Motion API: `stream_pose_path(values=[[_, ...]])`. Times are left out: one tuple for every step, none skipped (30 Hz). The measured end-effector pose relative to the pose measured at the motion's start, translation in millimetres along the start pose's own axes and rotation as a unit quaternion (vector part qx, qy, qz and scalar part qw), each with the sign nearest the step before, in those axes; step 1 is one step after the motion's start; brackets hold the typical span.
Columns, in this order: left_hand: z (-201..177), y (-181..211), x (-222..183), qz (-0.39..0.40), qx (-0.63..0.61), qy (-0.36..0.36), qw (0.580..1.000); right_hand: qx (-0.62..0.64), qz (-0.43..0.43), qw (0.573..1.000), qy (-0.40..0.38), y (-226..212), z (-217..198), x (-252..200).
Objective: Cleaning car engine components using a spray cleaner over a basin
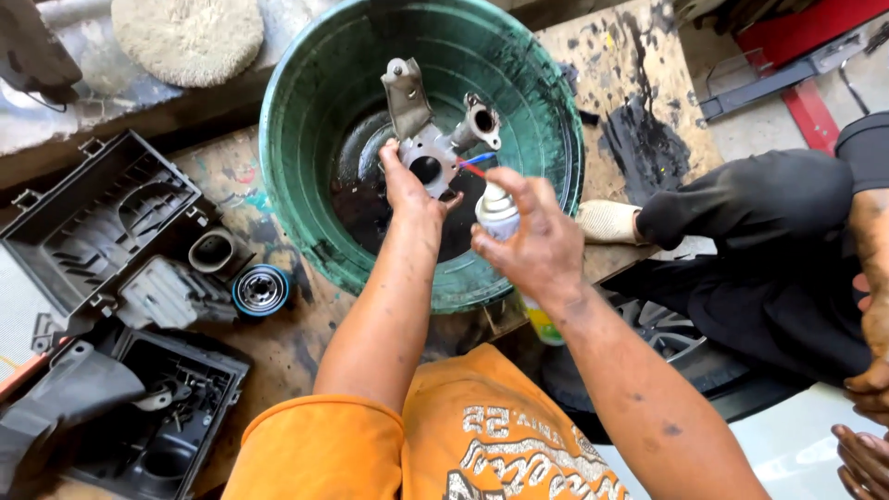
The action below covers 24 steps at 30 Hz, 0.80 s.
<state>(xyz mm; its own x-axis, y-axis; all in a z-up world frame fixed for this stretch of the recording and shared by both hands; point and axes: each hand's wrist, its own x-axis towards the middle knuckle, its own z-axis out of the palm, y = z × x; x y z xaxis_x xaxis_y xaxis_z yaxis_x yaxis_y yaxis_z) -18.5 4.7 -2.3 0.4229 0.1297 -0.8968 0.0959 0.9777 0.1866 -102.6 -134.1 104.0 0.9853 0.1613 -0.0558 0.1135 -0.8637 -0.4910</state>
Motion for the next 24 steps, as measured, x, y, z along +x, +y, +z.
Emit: stream_pose_path(values=[[-2, 2, -5, -0.005, 0.003, -0.011, 1.0, -0.019, -0.012, 1.0, 0.012, -1, -1, 2], [-1, 1, 0, -0.004, 0.004, -0.012, 1.0, -0.018, -0.012, 1.0, 0.013, -3, -1, 2], [-1, 0, 4, 0.001, 0.0, -0.009, 1.0, -0.017, -0.008, 1.0, -0.012, -5, -1, 3], [-2, -2, 8, 0.004, -0.005, -0.004, 1.0, -0.016, -0.004, 0.999, -0.039, -6, -2, 2], [-2, -3, 9, 0.005, -0.005, -0.004, 1.0, -0.016, -0.004, 0.999, -0.039, -4, 1, -1], [-2, -2, 11, 0.01, -0.001, 0.006, 1.0, -0.022, 0.001, 0.999, -0.039, -1, 4, -2], [-1, -1, 13, 0.015, 0.004, 0.015, 1.0, -0.028, 0.006, 0.999, -0.038, 1, 7, -3], [-3, 1, 12, 0.017, 0.003, 0.015, 1.0, -0.027, 0.004, 0.999, -0.038, 3, 10, -5], [-4, 2, 11, 0.023, 0.006, 0.018, 1.0, -0.019, -0.008, 1.0, -0.018, 5, 13, -6], [-6, 2, 9, 0.029, 0.012, 0.021, 0.999, -0.01, -0.017, 1.0, 0.003, 9, 16, -9], [-1, 4, 4, 0.03, 0.013, 0.022, 0.999, -0.009, -0.017, 1.0, 0.003, 8, 19, -5], [-1, 3, -2, 0.048, 0.018, 0.033, 0.998, -0.022, -0.028, 0.999, 0.007, 8, 22, -6], [-2, 3, -8, 0.066, 0.023, 0.045, 0.997, -0.036, -0.04, 0.999, 0.011, 8, 25, -7], [-5, 1, -9, 0.065, 0.026, 0.046, 0.996, -0.035, -0.037, 0.999, 0.01, 9, 29, -7], [-8, 1, -11, 0.075, 0.026, 0.078, 0.994, -0.03, -0.041, 0.998, 0.026, 10, 32, -8], [-5, 2, -12, 0.087, 0.02, 0.103, 0.991, -0.027, -0.052, 0.997, 0.047, 11, 34, -2], [-3, 1, -3, 0.089, 0.019, 0.098, 0.991, -0.028, -0.055, 0.997, 0.052, 12, 35, -4], [-3, -1, 5, 0.11, 0.003, 0.115, 0.987, -0.015, -0.045, 0.999, 0.024, 13, 35, -8], [-2, -3, 14, 0.13, -0.013, 0.132, 0.983, -0.002, -0.035, 0.999, -0.003, 15, 37, -11], [-2, -3, 10, 0.129, -0.013, 0.132, 0.983, -0.003, -0.033, 0.999, -0.004, 20, 35, -11], [-3, -4, 6, 0.129, -0.016, 0.135, 0.982, -0.013, -0.042, 0.998, 0.033, 25, 34, -12], [-6, -4, 2, 0.13, -0.017, 0.141, 0.981, -0.023, -0.049, 0.996, 0.068, 30, 33, -15], [-10, -4, -7, 0.129, -0.015, 0.145, 0.981, -0.023, -0.046, 0.997, 0.065, 32, 28, -14], [-8, -1, -15, 0.133, -0.02, 0.142, 0.981, 0.01, -0.025, 0.997, 0.078, 34, 22, -9]])
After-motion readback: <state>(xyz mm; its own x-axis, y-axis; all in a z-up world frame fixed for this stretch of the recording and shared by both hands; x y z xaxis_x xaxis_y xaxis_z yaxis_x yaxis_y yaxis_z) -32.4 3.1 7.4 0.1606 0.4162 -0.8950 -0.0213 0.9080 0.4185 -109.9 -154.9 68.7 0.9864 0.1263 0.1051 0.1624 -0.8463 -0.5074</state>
